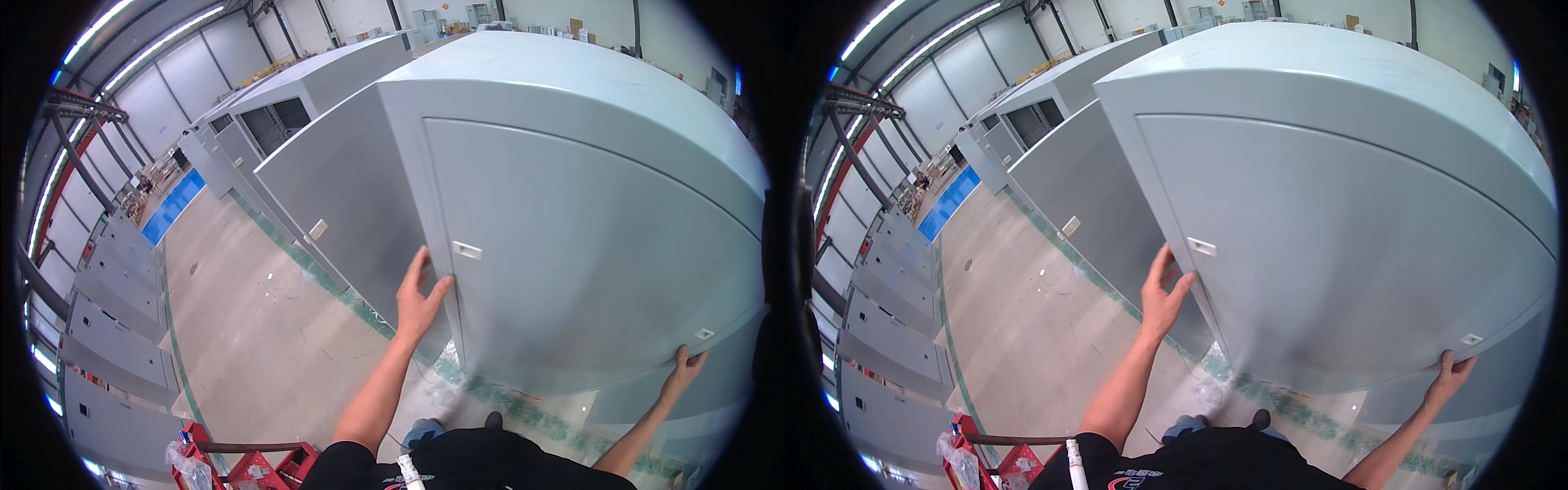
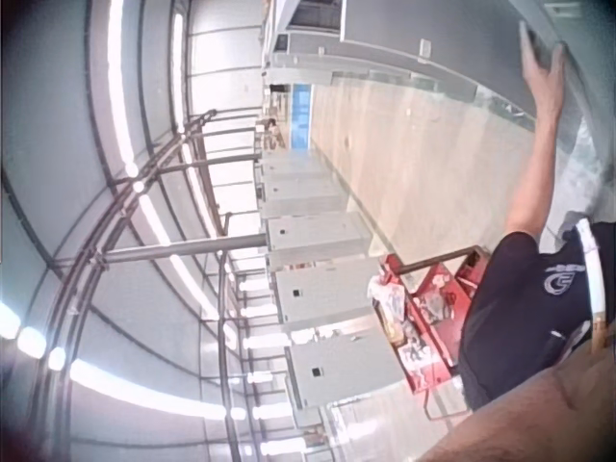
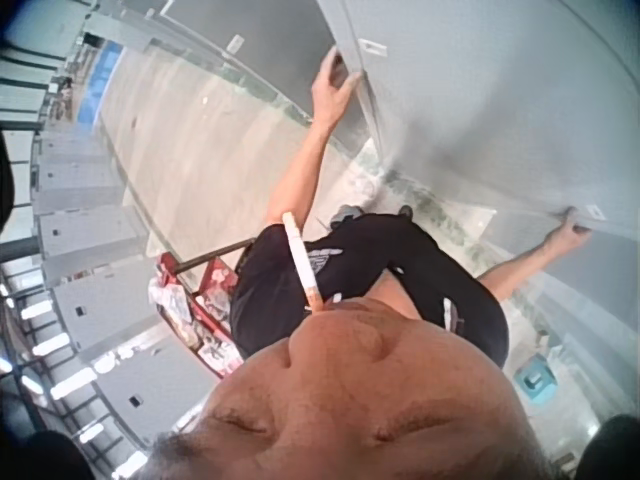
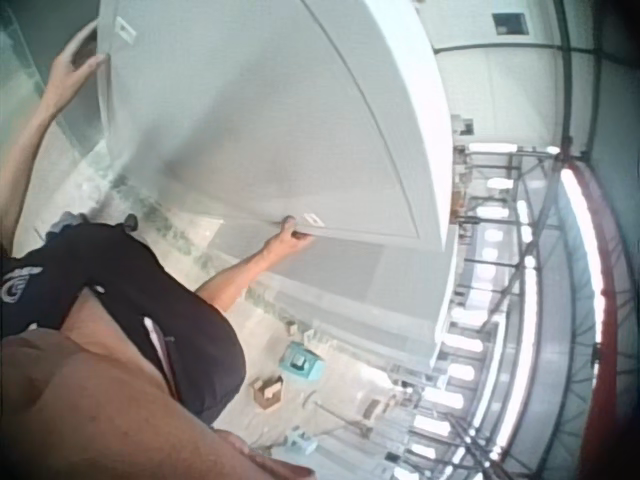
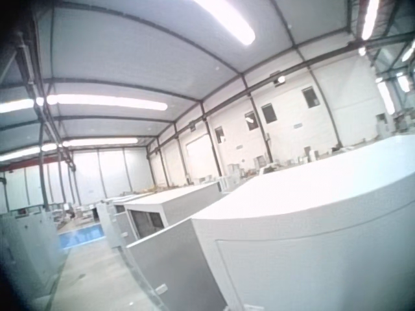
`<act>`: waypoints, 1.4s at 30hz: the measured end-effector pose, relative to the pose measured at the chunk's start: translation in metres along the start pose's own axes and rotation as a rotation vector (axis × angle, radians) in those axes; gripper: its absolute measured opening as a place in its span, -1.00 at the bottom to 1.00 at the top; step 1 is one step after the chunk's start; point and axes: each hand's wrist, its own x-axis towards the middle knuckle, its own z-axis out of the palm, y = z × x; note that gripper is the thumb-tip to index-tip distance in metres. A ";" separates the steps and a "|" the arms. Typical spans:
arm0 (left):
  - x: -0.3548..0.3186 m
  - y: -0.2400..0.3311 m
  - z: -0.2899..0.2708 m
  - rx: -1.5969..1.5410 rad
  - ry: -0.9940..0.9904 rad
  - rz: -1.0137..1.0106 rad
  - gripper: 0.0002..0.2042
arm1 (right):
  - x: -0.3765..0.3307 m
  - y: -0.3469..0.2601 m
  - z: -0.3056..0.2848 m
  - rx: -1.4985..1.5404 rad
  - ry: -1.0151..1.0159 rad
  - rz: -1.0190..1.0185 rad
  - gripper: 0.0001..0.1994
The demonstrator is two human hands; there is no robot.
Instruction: The person walks through a warehouse and repeatedly opens and closes the doors of several large gray electrical cabinets. The person handles the cabinet doors by hand, opening them to reveal internal wiring and then closing them again.
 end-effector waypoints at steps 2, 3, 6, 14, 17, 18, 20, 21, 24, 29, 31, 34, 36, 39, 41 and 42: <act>0.000 0.002 -0.036 0.254 0.196 0.180 -0.36 | -0.018 -0.014 0.008 -0.015 0.017 0.014 -0.22; 0.002 -0.001 -0.063 0.297 0.352 0.194 -0.32 | -0.026 -0.018 0.013 -0.020 0.001 0.036 -0.21; 0.026 -0.015 -0.134 0.194 0.714 0.153 -0.25 | -0.056 0.013 0.016 -0.106 0.051 0.095 -0.22; 0.074 -0.125 -0.197 -0.147 0.078 -0.300 -0.72 | -0.163 0.074 0.072 -0.457 0.005 0.397 -0.24; 0.065 -0.144 -0.198 -0.224 -0.047 -0.208 -0.82 | -0.239 0.068 0.121 -0.340 -0.487 0.676 -0.36; 0.062 -0.139 -0.194 -0.214 -0.085 -0.176 -0.82 | -0.263 0.066 0.137 -0.362 -0.641 0.657 -0.38; 0.049 -0.136 -0.204 -0.155 -0.117 -0.162 -0.84 | -0.313 0.033 0.185 -0.364 -0.974 0.599 -0.43; 0.041 -0.134 -0.207 -0.148 -0.103 -0.151 -0.85 | -0.332 0.014 0.208 -0.346 -1.134 0.566 -0.44; 0.016 -0.116 -0.224 -0.127 -0.055 -0.143 -0.86 | -0.366 -0.043 0.271 -0.242 -1.314 0.521 -0.43; -0.017 -0.114 -0.279 -0.222 -0.025 -0.249 -0.90 | -0.360 -0.111 0.365 -0.107 -1.218 0.342 -0.38; -0.025 -0.116 -0.302 -0.267 -0.046 -0.286 -0.89 | -0.351 -0.133 0.402 -0.042 -1.083 0.257 -0.38; -0.042 -0.118 -0.336 -0.377 -0.009 -0.383 -0.76 | -0.333 -0.151 0.461 0.015 -0.901 0.094 -0.34; -0.056 -0.124 -0.362 -0.427 0.029 -0.467 -0.67 | -0.323 -0.166 0.502 -0.013 -0.727 -0.007 -0.24; -0.081 -0.136 -0.394 -0.470 0.115 -0.566 -0.64 | -0.289 -0.154 0.561 0.023 -0.517 -0.094 -0.12; -0.098 -0.162 -0.411 -0.542 0.231 -0.540 -0.69 | -0.282 -0.164 0.595 0.219 -0.456 -0.100 -0.16; -0.110 -0.179 -0.423 -0.566 0.247 -0.466 -0.70 | -0.277 -0.156 0.609 0.251 -0.583 -0.057 -0.19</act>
